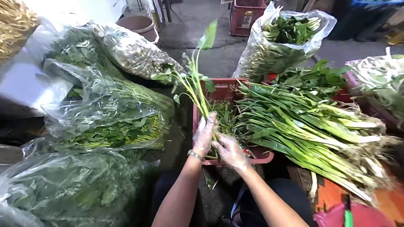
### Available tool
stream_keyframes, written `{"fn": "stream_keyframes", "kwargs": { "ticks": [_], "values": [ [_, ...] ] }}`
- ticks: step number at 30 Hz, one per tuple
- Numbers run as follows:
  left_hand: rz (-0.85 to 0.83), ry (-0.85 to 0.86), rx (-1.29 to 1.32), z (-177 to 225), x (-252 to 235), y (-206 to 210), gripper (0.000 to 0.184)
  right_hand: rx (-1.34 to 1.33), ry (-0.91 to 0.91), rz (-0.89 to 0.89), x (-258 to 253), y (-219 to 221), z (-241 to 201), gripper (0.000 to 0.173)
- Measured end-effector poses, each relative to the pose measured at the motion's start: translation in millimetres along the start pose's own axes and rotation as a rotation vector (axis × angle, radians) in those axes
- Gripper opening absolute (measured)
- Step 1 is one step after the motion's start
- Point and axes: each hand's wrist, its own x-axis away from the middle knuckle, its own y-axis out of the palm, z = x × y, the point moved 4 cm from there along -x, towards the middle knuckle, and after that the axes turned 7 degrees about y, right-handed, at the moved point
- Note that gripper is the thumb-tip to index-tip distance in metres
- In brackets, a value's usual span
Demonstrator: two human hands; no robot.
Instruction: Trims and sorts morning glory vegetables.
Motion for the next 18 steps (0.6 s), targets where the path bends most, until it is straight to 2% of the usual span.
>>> {"fn": "stream_keyframes", "kwargs": {
  "ticks": [2, 3, 6, 8, 9, 11, 13, 15, 18],
  "values": [
    [0.039, 0.005, -0.089, 1, -1, -3, 0.034, 0.037, -0.005, -0.06, 2, 1, -2, 0.045],
    [0.056, 0.009, -0.133, 1, -2, -5, 0.034, 0.046, -0.027, -0.031, 1, -4, 0, 0.043],
    [0.056, 0.038, -0.231, 1, -4, -21, 0.042, -0.009, 0.013, 0.215, -2, -49, 21, 0.037],
    [0.045, 0.098, -0.25, -2, -3, -31, 0.042, 0.147, 0.165, 0.347, -1, -91, 39, 0.034],
    [0.046, 0.134, -0.218, -5, -5, -34, 0.04, 0.282, 0.286, 0.314, -2, -107, 49, 0.034],
    [0.077, 0.183, -0.111, -6, -10, -32, 0.025, 0.505, 0.555, 0.035, -7, -111, 73, 0.042],
    [0.108, 0.198, -0.011, -4, -12, -29, 0.024, 0.674, 0.788, -0.269, -10, -86, 98, 0.062],
    [0.122, 0.2, 0.067, -3, -13, -29, 0.026, 0.782, 0.897, -0.394, -11, -59, 128, 0.07],
    [0.16, 0.194, 0.082, 0, -15, -33, 0.026, 0.803, 0.949, -0.407, -13, -42, 141, 0.041]
  ]
}}
